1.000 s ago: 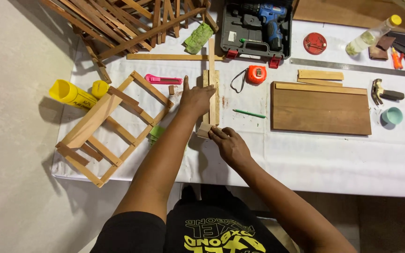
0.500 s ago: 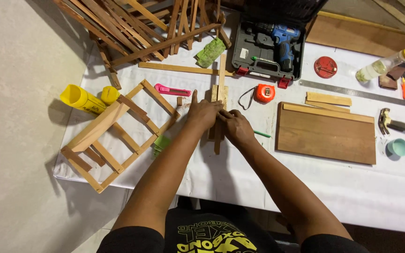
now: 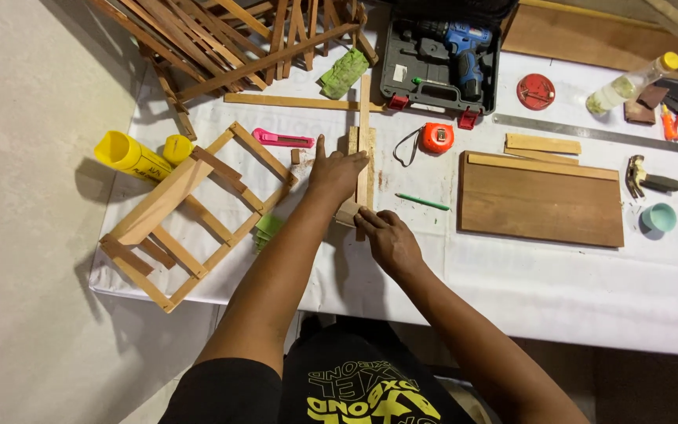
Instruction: Measuring and marking wood pieces for assembly using a tape measure, ruler, and pencil, and using a power planer.
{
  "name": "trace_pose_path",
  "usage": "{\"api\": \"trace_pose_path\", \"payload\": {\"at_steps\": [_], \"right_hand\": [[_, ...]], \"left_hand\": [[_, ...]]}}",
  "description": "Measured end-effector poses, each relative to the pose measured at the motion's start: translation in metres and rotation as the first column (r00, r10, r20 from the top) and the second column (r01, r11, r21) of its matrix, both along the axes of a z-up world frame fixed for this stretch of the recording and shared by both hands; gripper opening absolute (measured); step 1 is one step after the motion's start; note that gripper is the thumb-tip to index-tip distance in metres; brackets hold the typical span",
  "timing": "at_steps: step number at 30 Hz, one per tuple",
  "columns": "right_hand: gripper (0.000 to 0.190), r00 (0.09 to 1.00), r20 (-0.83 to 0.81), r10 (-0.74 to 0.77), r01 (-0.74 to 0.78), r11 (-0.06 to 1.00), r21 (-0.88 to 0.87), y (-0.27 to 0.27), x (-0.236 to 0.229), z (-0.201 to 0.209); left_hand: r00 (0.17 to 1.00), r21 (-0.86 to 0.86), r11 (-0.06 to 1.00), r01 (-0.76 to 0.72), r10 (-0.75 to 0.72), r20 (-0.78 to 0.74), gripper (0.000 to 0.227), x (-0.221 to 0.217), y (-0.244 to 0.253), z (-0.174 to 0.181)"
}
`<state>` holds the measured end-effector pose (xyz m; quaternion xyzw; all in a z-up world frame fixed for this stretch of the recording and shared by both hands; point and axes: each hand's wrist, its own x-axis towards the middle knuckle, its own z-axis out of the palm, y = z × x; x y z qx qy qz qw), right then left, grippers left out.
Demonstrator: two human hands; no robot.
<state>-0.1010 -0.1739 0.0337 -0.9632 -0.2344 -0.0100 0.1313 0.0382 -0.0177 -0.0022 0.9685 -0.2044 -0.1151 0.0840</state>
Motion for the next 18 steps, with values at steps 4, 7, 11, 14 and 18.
{"api": "trace_pose_path", "payload": {"at_steps": [4, 7, 11, 14, 18], "right_hand": [[0.045, 1.0, -0.011, -0.001, 0.001, 1.0, 0.007, -0.001, -0.023, -0.002], [0.046, 0.997, -0.072, -0.01, 0.01, 1.0, 0.007, -0.003, -0.017, -0.002], [0.043, 0.999, -0.029, -0.018, 0.019, 0.999, 0.036, -0.004, 0.018, -0.011], [0.043, 1.0, 0.0, 0.021, -0.021, 0.996, 0.081, -0.011, 0.045, 0.001], [0.033, 0.996, 0.038, -0.087, 0.075, 0.966, 0.247, -0.033, 0.075, 0.008]], "left_hand": [[0.999, 0.014, 1.0, 0.021, -0.021, -0.038, 0.07, -0.011, 0.002, 0.015], [0.999, 0.029, 0.999, 0.018, -0.017, -0.031, 0.072, -0.012, -0.002, 0.007], [1.0, -0.03, 1.0, 0.002, -0.001, 0.017, 0.058, -0.01, -0.003, -0.006], [1.0, -0.098, 0.995, -0.018, 0.021, 0.022, 0.049, -0.012, -0.006, 0.002], [0.99, -0.398, 0.909, -0.123, 0.141, 0.017, 0.037, -0.014, -0.018, 0.028]]}}
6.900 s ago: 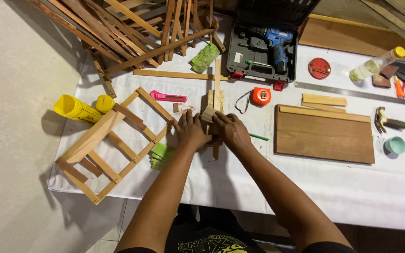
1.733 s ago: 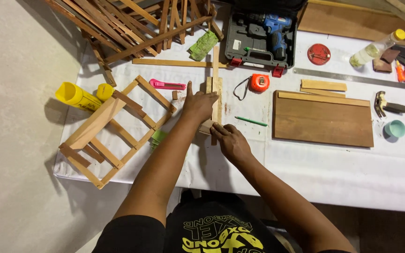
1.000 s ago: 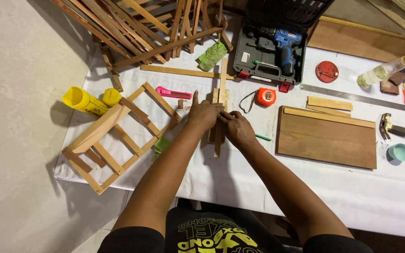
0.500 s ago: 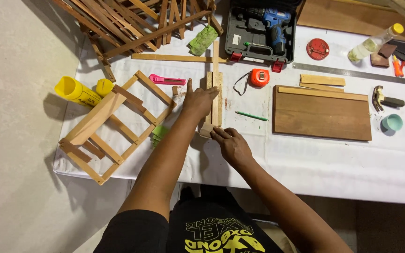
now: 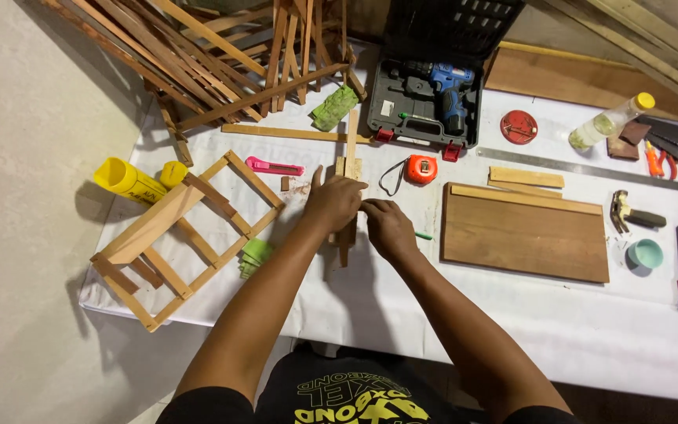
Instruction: Measuring and marking wood pieces for assembly using a tape measure, ruler, and pencil, and using a power planer.
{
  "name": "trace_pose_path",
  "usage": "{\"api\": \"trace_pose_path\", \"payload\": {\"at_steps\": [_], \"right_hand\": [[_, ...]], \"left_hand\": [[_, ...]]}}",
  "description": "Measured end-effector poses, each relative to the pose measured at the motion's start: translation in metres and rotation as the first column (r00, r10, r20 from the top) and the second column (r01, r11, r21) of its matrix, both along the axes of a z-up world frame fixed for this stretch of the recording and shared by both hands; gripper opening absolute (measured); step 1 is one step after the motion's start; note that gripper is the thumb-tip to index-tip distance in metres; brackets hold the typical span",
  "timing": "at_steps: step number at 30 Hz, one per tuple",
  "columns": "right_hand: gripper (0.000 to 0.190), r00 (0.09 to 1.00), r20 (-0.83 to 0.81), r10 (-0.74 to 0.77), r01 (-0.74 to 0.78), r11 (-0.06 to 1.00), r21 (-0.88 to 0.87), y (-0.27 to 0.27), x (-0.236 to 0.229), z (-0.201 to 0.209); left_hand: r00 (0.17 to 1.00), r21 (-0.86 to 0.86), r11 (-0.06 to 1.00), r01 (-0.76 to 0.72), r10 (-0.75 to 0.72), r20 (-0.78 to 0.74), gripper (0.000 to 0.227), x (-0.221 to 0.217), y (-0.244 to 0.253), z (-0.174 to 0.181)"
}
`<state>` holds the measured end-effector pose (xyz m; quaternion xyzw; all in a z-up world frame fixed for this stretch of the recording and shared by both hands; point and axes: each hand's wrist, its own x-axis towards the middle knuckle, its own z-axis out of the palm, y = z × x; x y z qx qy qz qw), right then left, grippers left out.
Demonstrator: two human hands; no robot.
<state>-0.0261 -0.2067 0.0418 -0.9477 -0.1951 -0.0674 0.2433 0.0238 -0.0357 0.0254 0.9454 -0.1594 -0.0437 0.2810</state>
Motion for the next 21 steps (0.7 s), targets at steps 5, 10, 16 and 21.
{"api": "trace_pose_path", "payload": {"at_steps": [5, 10, 16, 21], "right_hand": [[0.031, 0.946, -0.299, -0.124, 0.176, 0.973, 0.152, -0.062, 0.041, -0.044], [0.026, 0.917, -0.39, -0.085, 0.161, 0.973, 0.164, -0.097, 0.069, -0.083], [0.026, 0.969, -0.235, -0.081, 0.07, 0.996, -0.058, -0.078, 0.056, -0.033], [0.026, 0.985, -0.142, -0.095, 0.093, 0.995, -0.019, -0.06, 0.054, -0.043]], "left_hand": [[0.997, -0.066, 0.998, 0.023, -0.028, -0.067, 0.036, -0.005, -0.032, 0.022], [0.996, 0.065, 0.998, -0.014, 0.008, 0.094, 0.026, 0.003, -0.059, -0.031], [0.936, -0.006, 0.944, -0.329, 0.327, 0.128, 0.035, -0.003, -0.051, -0.024], [0.846, -0.009, 0.846, -0.533, 0.533, 0.036, 0.049, -0.002, -0.04, -0.023]]}}
